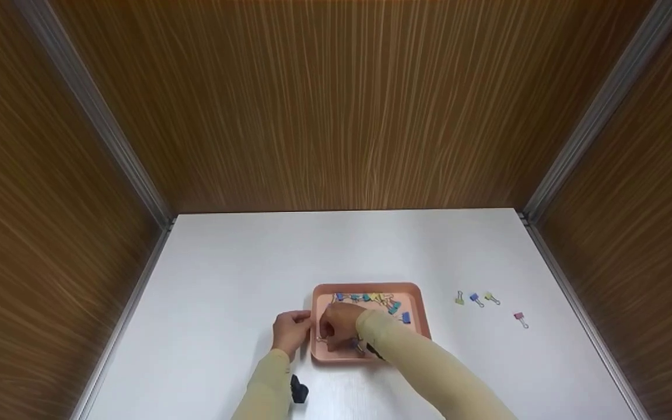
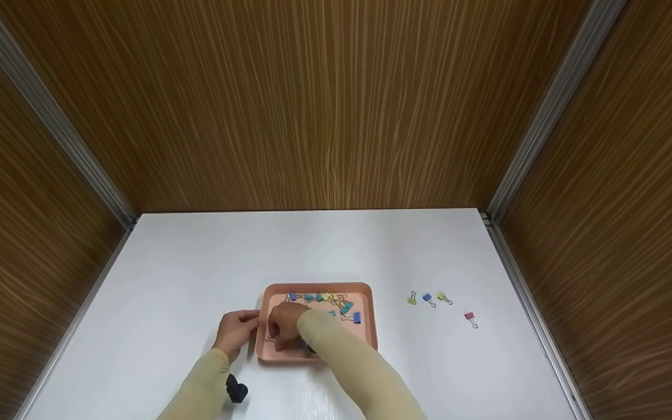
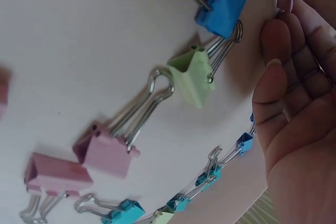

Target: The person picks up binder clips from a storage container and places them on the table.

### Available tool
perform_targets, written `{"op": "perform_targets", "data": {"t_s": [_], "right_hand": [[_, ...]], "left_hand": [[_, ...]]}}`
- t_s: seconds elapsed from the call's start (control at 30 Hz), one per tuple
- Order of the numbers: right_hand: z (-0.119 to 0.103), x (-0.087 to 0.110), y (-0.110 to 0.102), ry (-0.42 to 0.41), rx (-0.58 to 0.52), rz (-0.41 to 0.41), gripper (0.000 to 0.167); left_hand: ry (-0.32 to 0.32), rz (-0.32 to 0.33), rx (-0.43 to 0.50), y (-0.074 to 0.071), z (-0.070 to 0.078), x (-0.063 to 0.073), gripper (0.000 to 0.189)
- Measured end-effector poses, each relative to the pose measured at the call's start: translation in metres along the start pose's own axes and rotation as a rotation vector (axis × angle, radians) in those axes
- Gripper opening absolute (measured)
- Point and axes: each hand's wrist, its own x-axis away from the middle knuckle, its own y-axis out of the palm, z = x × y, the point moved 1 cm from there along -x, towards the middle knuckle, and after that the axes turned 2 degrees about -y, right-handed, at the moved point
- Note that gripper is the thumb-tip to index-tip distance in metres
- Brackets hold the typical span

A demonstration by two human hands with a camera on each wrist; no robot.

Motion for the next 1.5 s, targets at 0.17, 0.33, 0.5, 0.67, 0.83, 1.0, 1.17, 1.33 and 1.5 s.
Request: {"op": "perform_targets", "data": {"t_s": [0.17,0.33,0.5,0.67,0.83,1.0,1.17,1.33,1.5], "right_hand": [[0.003,0.002,-0.003,0.012,-0.015,0.005,0.018],[0.007,0.003,-0.003,0.004,-0.011,0.022,0.018],[0.012,0.004,-0.003,0.028,-0.034,0.034,0.015],[0.023,0.008,-0.005,0.04,-0.076,0.083,0.011],[0.035,0.012,-0.007,0.03,-0.086,0.153,0.013],[0.045,0.017,-0.009,0.065,-0.093,0.196,0.009],[0.055,0.021,-0.008,0.112,-0.106,0.21,0.006],[0.063,0.028,-0.01,0.103,-0.1,0.249,0.005],[0.071,0.038,-0.018,0.124,-0.068,0.259,0.002]], "left_hand": [[-0.027,-0.007,0.004,0.0,0.0,0.0,0.02],[-0.012,-0.005,0.016,0.0,0.001,0.0,0.021],[-0.005,-0.01,0.006,0.0,0.001,0.002,0.021],[0.0,-0.011,0.015,0.0,0.0,0.002,0.021],[-0.004,-0.007,0.024,0.0,0.0,0.001,0.021],[-0.006,-0.001,0.021,0.0,0.0,0.001,0.021],[0.0,0.001,0.023,0.001,0.0,0.001,0.021],[-0.014,0.002,0.027,0.001,0.0,0.001,0.02],[-0.015,-0.001,0.019,0.0,0.001,0.002,0.02]]}}
